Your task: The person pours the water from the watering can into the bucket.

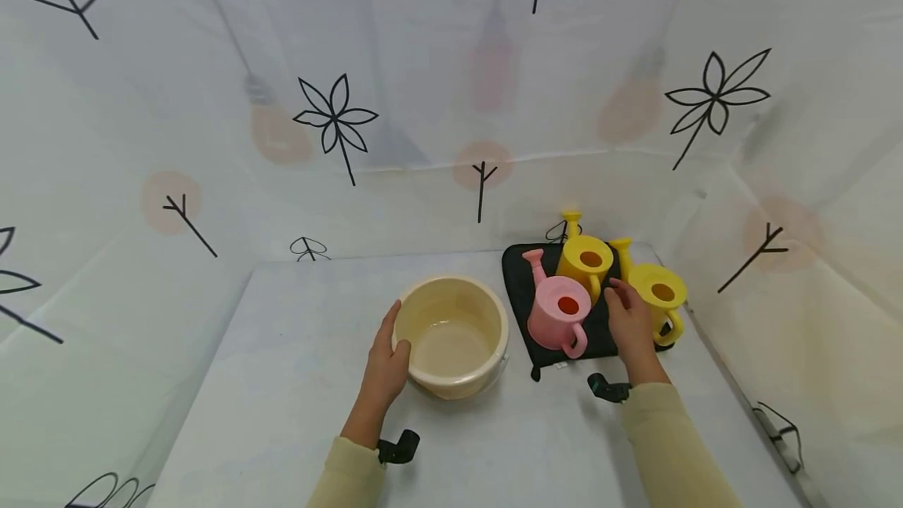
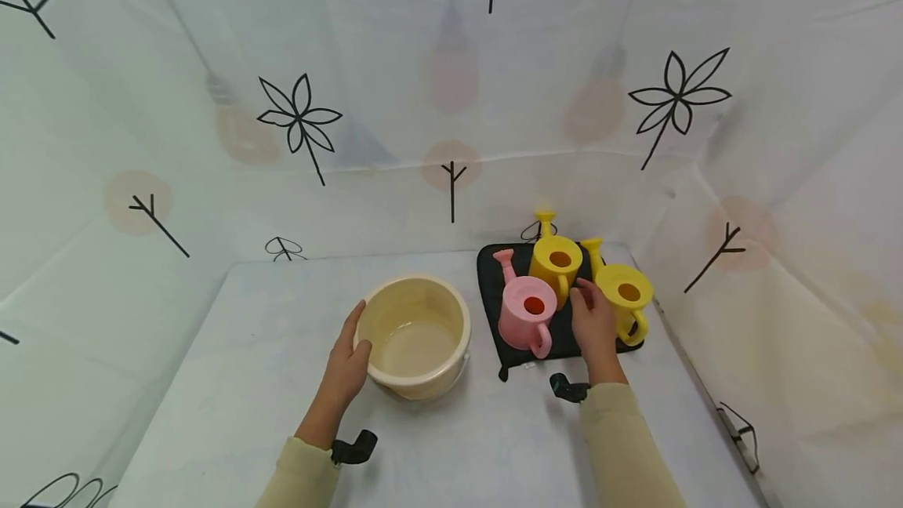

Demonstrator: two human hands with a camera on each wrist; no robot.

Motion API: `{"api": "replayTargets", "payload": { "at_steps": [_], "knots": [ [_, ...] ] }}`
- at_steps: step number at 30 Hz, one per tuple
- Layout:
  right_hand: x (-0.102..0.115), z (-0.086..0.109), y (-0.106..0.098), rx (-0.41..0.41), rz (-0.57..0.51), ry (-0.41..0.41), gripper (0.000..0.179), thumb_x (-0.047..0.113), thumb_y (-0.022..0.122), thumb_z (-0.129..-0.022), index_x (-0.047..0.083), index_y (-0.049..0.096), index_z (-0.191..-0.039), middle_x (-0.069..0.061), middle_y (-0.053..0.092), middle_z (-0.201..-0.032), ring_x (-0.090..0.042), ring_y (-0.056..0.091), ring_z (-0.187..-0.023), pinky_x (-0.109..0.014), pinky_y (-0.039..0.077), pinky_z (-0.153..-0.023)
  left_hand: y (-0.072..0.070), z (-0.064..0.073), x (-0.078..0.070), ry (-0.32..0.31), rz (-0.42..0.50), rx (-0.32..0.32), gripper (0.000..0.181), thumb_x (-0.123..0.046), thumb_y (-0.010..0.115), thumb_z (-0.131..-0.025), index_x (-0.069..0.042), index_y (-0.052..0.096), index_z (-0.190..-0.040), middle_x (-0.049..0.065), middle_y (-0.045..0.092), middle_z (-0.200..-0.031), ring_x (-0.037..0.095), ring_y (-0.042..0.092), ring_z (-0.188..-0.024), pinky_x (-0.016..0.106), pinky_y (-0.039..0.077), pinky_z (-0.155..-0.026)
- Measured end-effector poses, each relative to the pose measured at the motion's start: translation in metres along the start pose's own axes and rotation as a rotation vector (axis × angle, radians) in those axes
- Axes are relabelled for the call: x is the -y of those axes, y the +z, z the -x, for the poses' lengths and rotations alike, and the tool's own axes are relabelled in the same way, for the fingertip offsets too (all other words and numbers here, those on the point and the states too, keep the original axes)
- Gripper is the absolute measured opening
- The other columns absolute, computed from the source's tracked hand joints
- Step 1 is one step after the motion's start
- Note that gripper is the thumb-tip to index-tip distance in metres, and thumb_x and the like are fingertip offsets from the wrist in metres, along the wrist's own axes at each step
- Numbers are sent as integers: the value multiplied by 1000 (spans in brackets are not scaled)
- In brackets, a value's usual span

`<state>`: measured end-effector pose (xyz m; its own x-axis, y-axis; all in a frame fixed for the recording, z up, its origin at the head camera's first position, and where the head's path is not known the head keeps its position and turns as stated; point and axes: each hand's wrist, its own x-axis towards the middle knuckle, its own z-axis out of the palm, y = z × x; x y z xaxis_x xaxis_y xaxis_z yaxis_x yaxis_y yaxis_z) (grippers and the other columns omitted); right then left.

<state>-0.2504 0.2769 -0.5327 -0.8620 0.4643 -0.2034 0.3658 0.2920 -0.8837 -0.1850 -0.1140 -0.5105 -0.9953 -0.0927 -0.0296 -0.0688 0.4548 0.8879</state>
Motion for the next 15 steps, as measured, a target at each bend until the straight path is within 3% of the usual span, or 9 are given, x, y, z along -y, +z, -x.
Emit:
{"api": "replayTargets", "payload": {
  "at_steps": [8,15],
  "knots": [
    [-2,-8,5,73,-85,33,57,55,31,-91,29,29,-142,-1,29,-148,-27,35,-130,-48,33,-106,-1,0,-1,-19,0,8,63,-15,35,-86,-48,21,-138,-17,25,-147,13,21,-139,47,22,-112],
    [-2,-16,12,84,-70,40,63,57,29,-90,23,28,-143,-4,29,-148,-28,34,-130,-48,30,-107,-1,0,-4,-22,-5,5,63,-14,35,-86,-47,22,-139,-16,26,-147,14,21,-139,46,22,-112]
  ]
}}
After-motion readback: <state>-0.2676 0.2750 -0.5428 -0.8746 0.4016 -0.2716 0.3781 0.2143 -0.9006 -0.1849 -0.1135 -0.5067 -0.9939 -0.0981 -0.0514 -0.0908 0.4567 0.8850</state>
